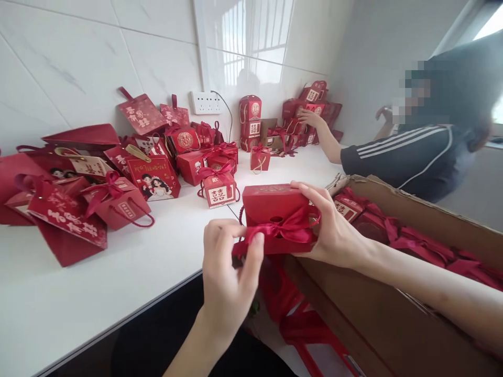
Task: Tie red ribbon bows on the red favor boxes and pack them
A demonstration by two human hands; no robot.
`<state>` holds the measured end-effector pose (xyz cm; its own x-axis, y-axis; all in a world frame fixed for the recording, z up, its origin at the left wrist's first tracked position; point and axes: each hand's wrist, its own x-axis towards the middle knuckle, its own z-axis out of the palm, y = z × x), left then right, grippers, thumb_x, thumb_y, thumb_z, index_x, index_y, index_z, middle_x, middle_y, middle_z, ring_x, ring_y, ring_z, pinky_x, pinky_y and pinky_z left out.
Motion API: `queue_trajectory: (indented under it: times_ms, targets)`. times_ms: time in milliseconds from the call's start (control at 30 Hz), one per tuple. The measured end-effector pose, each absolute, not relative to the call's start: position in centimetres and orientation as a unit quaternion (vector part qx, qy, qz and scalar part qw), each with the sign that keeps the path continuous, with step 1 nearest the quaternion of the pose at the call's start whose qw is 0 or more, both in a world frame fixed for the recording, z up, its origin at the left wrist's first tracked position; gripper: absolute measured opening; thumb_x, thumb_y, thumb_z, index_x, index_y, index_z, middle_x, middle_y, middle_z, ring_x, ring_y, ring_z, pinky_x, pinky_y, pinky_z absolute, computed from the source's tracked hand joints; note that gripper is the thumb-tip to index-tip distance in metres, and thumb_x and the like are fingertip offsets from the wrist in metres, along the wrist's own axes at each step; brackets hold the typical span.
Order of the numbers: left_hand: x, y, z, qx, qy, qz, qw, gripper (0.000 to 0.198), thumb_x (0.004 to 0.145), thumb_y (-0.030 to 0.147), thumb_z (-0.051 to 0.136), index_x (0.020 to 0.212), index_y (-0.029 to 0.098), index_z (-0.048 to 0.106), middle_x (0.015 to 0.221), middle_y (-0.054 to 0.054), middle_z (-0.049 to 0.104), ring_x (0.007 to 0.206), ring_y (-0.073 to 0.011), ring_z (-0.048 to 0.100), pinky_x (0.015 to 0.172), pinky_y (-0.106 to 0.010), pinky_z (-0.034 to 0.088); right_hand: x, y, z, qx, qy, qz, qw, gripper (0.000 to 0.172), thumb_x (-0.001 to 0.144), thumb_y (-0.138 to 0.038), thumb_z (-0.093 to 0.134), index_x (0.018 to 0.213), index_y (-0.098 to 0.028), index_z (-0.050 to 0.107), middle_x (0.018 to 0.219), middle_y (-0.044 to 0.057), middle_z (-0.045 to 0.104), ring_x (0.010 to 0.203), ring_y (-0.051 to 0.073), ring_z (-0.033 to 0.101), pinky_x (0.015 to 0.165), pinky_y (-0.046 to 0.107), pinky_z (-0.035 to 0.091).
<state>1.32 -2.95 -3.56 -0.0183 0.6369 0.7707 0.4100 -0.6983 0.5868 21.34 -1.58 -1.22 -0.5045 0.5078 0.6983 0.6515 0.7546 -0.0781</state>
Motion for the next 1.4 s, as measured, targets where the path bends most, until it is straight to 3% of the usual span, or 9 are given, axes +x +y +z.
queue_trajectory:
  times_ms: [167,367,467,567,733,900,1067,1300,1400]
  targets:
    - [2.7,-4.1,-4.2,0.758,0.189,0.612,-0.124,0.015,0.072,0.008,0.065,0.081,0.015,0.056,0.082,-0.005,0.054,0.075,-0.0161,0.053,0.066,-0.03,0.047,21.5,-2.7,-1.3,-0.336,-0.847,-0.129,0.392,0.099,0.068,-0.04,0.075,0.141,-0.022,0.011,0.134,0.019,0.035,0.126,0.034,0.036,0.098,0.053,0.042]
    - [2.2,-5.0,-3.3,0.737,0.25,0.628,-0.016,0.013,0.074,0.01,0.061,0.08,0.019,0.053,0.08,-0.003,0.056,0.073,-0.0145,0.055,0.065,-0.027,0.047,22.2,-4.5,-1.0,-0.39,-0.836,-0.082,0.378,0.101,0.064,-0.041,0.077,0.14,-0.024,0.013,0.138,0.018,0.032,0.127,0.035,0.036,0.1,0.053,0.04]
    - [1.1,-2.6,-2.4,0.715,0.373,0.583,0.098,0.005,0.082,0.021,0.05,0.077,0.021,0.052,0.077,-0.001,0.057,0.074,-0.0155,0.056,0.069,-0.028,0.046,23.5,-5.3,0.0,-0.479,-0.771,0.073,0.413,0.1,0.06,-0.039,0.078,0.139,-0.023,0.017,0.132,0.016,0.043,0.117,0.034,0.049,0.094,0.05,0.046]
    - [1.0,0.6,-2.8,0.737,0.446,0.477,0.176,0.017,0.083,0.034,0.046,0.077,0.021,0.055,0.077,-0.001,0.061,0.073,-0.0183,0.059,0.067,-0.03,0.046,25.3,-6.0,1.4,-0.525,-0.62,0.362,0.456,0.073,0.07,-0.047,0.066,0.13,-0.022,0.034,0.109,0.009,0.062,0.096,0.027,0.064,0.082,0.045,0.053]
    - [5.1,3.1,-5.2,0.86,0.304,0.378,0.159,0.017,0.081,0.031,0.046,0.087,0.021,0.058,0.094,-0.006,0.063,0.091,-0.0229,0.059,0.08,-0.037,0.047,27.5,-8.1,2.5,-0.442,-0.31,0.653,0.531,0.035,0.086,-0.049,0.043,0.086,-0.018,0.058,0.07,0.002,0.068,0.065,0.017,0.067,0.067,0.033,0.056]
    - [9.4,2.7,-6.2,0.909,0.242,0.301,0.157,0.041,0.079,0.033,0.052,0.118,0.022,0.05,0.131,-0.011,0.048,0.119,-0.0306,0.045,0.094,-0.047,0.04,28.2,-10.7,2.4,-0.408,-0.238,0.671,0.571,0.037,0.084,-0.053,0.046,0.077,-0.018,0.059,0.068,0.001,0.068,0.065,0.017,0.065,0.059,0.029,0.054]
    - [12.0,3.1,-7.1,0.933,0.157,0.268,0.18,0.038,0.081,0.035,0.052,0.117,0.024,0.051,0.122,-0.01,0.056,0.117,-0.0304,0.047,0.101,-0.053,0.029,29.2,-12.4,2.9,-0.458,-0.27,0.624,0.573,0.044,0.079,-0.061,0.048,0.075,-0.019,0.059,0.07,0.003,0.067,0.063,0.017,0.064,0.059,0.03,0.054]
    - [14.0,-2.7,-6.0,0.79,0.073,0.597,0.118,0.067,0.081,0.023,0.045,0.142,0.022,0.018,0.143,-0.015,0.034,0.136,-0.0329,0.024,0.105,-0.055,0.023,30.8,-12.3,2.3,-0.472,-0.229,0.598,0.606,0.041,0.081,-0.059,0.045,0.086,-0.021,0.06,0.079,0.003,0.069,0.074,0.019,0.066,0.067,0.035,0.056]
    - [14.2,-7.6,-5.6,0.871,-0.025,0.463,0.161,0.06,0.078,0.024,0.052,0.136,0.022,0.037,0.125,-0.012,0.058,0.123,-0.0304,0.045,0.098,-0.046,0.039,31.5,-12.0,1.8,-0.485,-0.23,0.579,0.614,0.043,0.081,-0.059,0.043,0.092,-0.02,0.059,0.084,0.005,0.07,0.078,0.021,0.066,0.07,0.04,0.056]
